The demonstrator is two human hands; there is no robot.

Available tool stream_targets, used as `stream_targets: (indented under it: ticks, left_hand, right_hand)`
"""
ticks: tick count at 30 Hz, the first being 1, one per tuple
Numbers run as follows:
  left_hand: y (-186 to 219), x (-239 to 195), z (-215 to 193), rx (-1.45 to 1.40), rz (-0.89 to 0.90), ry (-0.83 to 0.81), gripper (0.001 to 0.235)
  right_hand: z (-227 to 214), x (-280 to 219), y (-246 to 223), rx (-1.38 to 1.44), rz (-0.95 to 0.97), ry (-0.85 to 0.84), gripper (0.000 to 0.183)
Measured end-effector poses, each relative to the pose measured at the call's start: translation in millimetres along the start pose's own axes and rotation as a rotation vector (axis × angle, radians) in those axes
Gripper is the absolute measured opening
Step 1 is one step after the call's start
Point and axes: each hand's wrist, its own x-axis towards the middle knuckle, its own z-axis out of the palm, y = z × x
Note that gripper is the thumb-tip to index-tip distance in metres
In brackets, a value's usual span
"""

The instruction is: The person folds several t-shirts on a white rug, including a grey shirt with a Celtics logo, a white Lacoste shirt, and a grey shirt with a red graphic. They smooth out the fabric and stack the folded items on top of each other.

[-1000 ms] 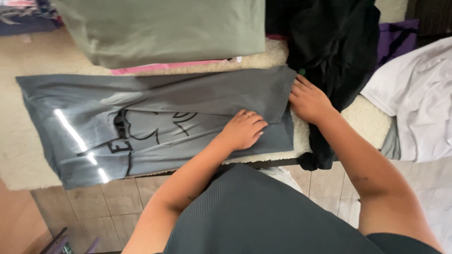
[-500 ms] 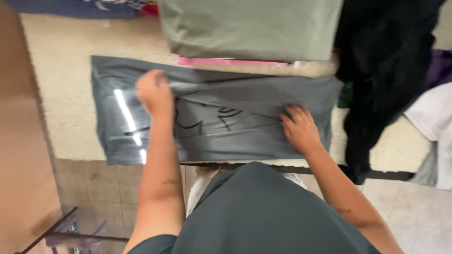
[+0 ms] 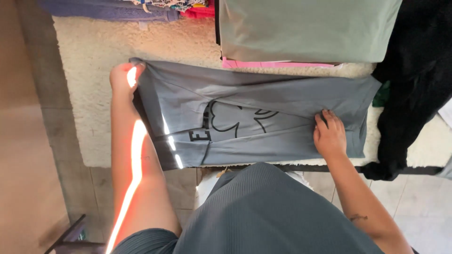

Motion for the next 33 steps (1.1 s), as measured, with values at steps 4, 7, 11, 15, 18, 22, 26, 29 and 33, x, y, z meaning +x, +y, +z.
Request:
stream_targets:
  ticks: [4, 7, 11, 15, 18, 22, 26, 29, 33]
  left_hand:
    - [10.9, 9.7, 3.6, -0.520, -0.124, 0.018, 0.027]
    - [-0.7, 30.3, 21.5, -0.686, -0.145, 0.011, 0.020]
    - [30.7, -11.1, 7.0, -0.513, 0.065, 0.020, 0.034]
    - [16.7, -79.3, -16.2, -0.191, 0.059, -0.046, 0.048]
    - [41.3, -149.2, -48.9, 0.059, 0.046, -0.257, 0.051]
    - [2.1, -164.8, -54.3, 0.258, -0.022, -0.332, 0.055]
    - [18.0, -198.9, -79.0, 0.252, -0.030, -0.303, 0.046]
    - [-9.9, -189.4, -84.9, 0.417, 0.351, 0.106, 0.027]
    - [14.8, -164.1, -82.8, 0.235, 1.350, 0.260, 0.022]
  right_hand:
    - [-5.2, 1.1, -5.2, -0.025, -0.002, -0.010, 0.038]
    - [-8.9, -0.1, -10.4, -0.050, 0.021, -0.043, 0.041]
    - [-5.1, -4.2, -9.9, -0.052, 0.048, -0.067, 0.043]
    - [1.3, -6.1, -18.3, -0.076, 0.096, -0.060, 0.044]
    - [2.9, -3.1, -23.4, -0.097, 0.115, -0.060, 0.046]
    - [0.4, -1.1, -24.6, -0.113, 0.111, -0.039, 0.049]
    - [28.6, 1.6, -34.8, -0.155, 0.096, 0.042, 0.048]
    - [51.0, 43.0, -112.9, 0.065, -0.081, 0.102, 0.042]
    - [47.3, 150.3, -234.6, 0.438, -0.365, 0.151, 0.037]
